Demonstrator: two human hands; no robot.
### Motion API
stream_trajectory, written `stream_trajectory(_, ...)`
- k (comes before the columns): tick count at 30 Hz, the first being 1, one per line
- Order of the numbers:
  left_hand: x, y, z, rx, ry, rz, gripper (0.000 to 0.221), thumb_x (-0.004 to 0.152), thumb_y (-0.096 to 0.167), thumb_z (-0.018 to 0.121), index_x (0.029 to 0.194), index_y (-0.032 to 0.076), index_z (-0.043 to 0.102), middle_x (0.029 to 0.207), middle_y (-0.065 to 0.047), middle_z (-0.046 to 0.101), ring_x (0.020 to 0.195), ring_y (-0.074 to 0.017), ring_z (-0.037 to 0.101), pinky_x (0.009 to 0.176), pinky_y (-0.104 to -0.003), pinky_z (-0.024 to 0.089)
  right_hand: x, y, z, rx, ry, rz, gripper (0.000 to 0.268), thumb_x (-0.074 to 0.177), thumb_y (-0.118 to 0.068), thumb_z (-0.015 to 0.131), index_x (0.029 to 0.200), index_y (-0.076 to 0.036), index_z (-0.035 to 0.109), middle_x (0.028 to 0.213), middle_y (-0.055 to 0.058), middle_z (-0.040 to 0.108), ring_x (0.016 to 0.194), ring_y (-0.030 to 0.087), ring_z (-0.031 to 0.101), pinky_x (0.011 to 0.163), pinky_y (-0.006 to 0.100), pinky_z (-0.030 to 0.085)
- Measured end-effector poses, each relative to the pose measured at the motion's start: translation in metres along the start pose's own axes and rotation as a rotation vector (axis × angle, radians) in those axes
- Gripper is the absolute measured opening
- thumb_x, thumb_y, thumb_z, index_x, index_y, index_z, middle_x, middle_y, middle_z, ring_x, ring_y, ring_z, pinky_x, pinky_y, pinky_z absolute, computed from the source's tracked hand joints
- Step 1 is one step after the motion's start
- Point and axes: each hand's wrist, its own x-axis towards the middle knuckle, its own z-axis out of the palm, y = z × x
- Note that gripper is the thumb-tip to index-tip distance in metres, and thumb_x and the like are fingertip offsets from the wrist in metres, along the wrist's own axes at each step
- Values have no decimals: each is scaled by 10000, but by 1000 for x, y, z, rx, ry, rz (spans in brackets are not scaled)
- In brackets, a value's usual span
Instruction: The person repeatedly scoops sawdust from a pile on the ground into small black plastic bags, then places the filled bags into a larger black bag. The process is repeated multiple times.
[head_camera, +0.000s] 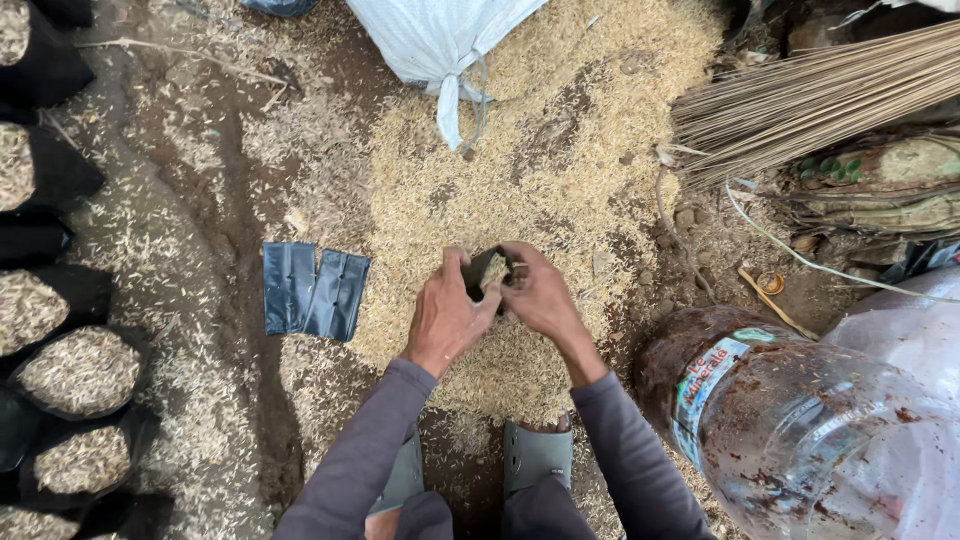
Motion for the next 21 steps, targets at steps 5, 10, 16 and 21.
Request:
stream_trajectory(5, 18, 6, -5, 161, -16, -53, 723, 883, 221, 699, 1499, 7, 384, 1085, -209, 584, 805, -312, 683, 706, -438, 654, -9, 19, -7, -96, 85, 312, 406, 927, -70, 677, 1329, -117, 673, 1153, 168, 759, 860, 291, 687, 674, 398, 601)
stream_trajectory(10, 24, 10, -6, 224, -105, -50, 679, 823, 208, 743, 1443, 60, 508, 1204, -187, 504, 965, -311, 653, 839, -435, 621, -16, 24, -6, -206, 270, 42, 233, 936, -78, 693, 1164, -106, 733, 1136, 93, 738, 883, 139, 727, 681, 259, 611)
stream_trajectory(16, 26, 11, -6, 223, -177, -93, 558, 858, 227, 731, 1380, 102, 577, 1264, -151, 476, 993, -300, 647, 836, -417, 625, -17, 23, -5, -477, 328, -479, 251, 780, -92, 785, 1028, -102, 746, 1143, 103, 646, 1074, 243, 621, 947, 378, 530)
stream_trajectory(21, 27, 1, -3, 155, -118, -50, 508, 875, 168, 709, 1354, 45, 593, 1240, -171, 493, 963, -304, 655, 842, -402, 629, -14, 28, -2, -530, 235, -432, 168, 853, -182, 812, 1021, -177, 812, 1173, 73, 743, 1003, 210, 641, 869, 381, 543)
